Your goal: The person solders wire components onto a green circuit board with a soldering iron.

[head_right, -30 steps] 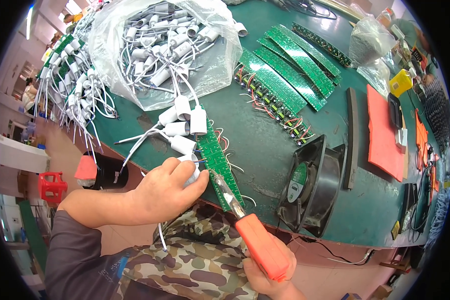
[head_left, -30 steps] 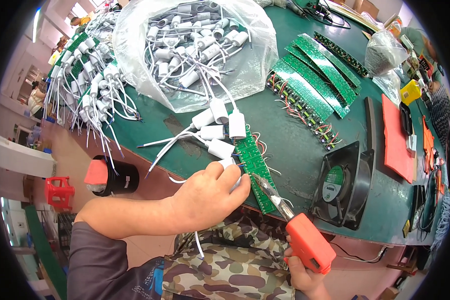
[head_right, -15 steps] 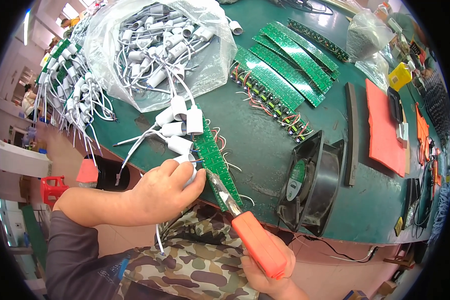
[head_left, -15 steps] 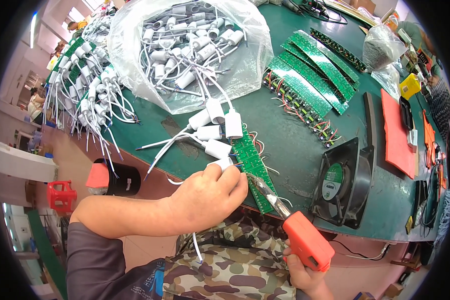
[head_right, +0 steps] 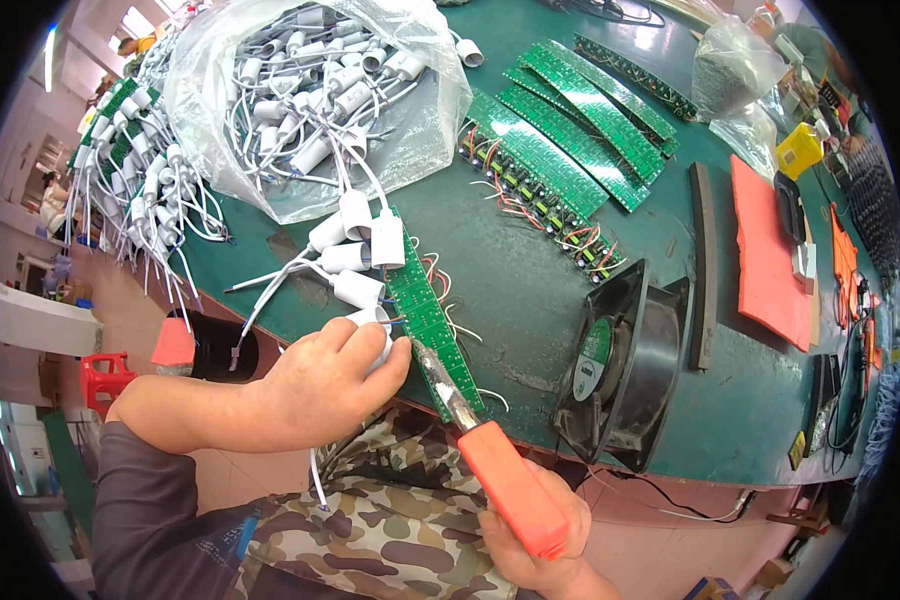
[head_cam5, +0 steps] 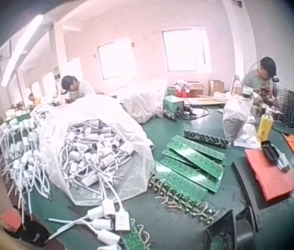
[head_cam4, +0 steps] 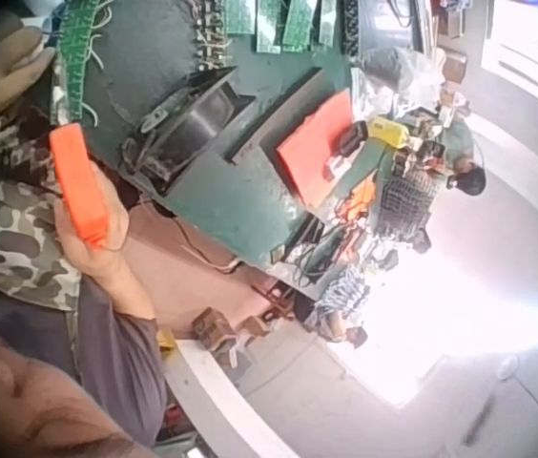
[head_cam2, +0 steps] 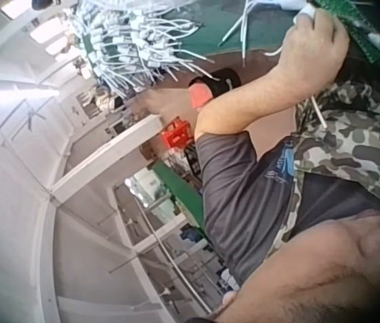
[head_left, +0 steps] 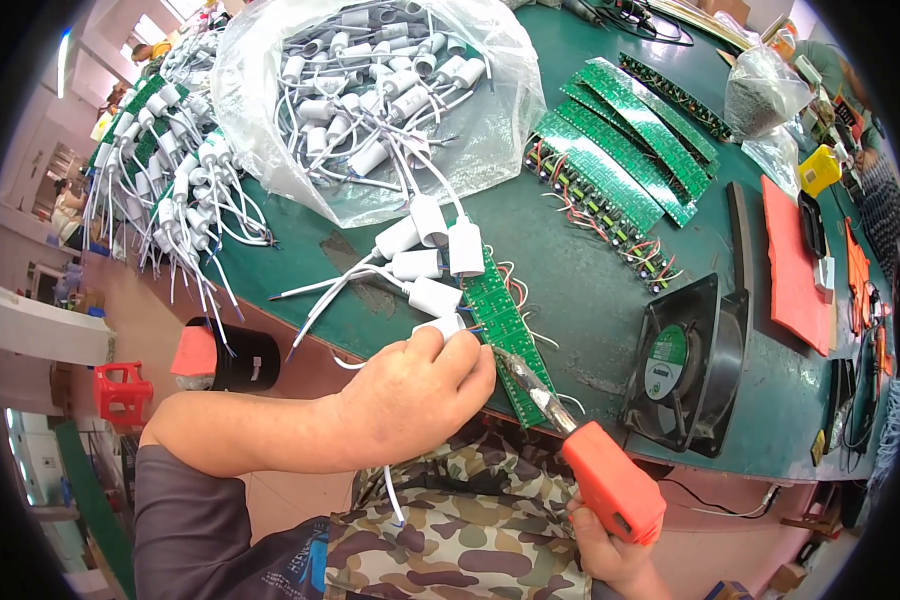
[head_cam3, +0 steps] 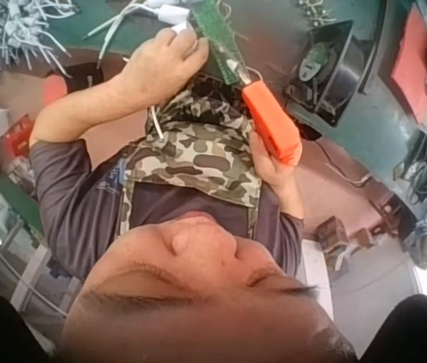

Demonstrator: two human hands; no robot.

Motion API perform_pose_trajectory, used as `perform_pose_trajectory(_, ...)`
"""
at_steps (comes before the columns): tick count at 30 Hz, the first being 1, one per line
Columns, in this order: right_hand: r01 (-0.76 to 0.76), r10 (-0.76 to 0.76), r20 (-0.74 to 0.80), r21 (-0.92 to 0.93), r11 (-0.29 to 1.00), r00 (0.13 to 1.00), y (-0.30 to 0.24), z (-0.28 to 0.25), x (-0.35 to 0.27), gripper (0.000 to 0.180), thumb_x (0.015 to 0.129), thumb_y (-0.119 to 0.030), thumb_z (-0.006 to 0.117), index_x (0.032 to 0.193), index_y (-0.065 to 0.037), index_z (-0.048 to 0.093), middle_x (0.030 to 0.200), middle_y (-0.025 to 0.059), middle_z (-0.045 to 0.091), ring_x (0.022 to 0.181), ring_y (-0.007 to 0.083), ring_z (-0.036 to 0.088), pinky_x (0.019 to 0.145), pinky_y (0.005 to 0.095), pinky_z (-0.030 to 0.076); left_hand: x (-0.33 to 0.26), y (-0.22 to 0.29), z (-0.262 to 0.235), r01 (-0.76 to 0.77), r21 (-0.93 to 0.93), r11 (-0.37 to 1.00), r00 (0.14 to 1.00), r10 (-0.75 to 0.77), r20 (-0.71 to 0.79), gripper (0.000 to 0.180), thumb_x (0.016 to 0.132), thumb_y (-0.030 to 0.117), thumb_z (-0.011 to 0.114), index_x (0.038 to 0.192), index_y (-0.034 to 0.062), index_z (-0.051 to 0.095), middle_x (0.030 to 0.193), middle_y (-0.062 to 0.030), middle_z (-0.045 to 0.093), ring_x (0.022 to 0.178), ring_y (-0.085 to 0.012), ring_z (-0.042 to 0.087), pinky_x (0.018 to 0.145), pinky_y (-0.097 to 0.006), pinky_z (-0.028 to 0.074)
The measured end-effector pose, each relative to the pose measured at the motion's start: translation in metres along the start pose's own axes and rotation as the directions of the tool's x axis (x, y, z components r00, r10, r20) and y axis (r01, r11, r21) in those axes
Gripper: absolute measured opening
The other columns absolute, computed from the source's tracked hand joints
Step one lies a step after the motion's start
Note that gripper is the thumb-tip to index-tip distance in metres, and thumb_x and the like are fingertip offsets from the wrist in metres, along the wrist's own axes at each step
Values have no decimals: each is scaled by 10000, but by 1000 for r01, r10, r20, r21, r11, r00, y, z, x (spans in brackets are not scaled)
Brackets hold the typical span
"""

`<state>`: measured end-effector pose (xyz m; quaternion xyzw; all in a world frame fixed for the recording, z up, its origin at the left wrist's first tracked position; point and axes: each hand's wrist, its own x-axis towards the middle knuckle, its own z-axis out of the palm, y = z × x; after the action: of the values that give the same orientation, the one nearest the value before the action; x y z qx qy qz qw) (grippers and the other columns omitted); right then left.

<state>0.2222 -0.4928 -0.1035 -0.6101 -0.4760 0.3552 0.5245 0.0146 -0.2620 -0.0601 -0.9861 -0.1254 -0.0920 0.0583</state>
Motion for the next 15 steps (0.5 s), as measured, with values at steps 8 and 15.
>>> perform_pose_trajectory(8,-19,19,3,-36,999,1000,-9,1,4,326,850,-43,703,1157,60,669,996,136,696,791,187,698,748,315,566,-1,2,0,12,0,1000,1000,-12,9,384,716,136,661,1063,-28,658,888,-84,520,749,-213,545,556,-261,523)
perform_pose_trajectory(15,29,-31,-21,-70,997,999,-11,2,5,336,858,-49,699,1174,61,673,1058,165,709,800,186,694,762,317,567,-1,2,-1,20,-11,1000,999,-20,41,421,731,134,662,1124,-16,655,920,-91,537,773,-228,551,566,-280,518)
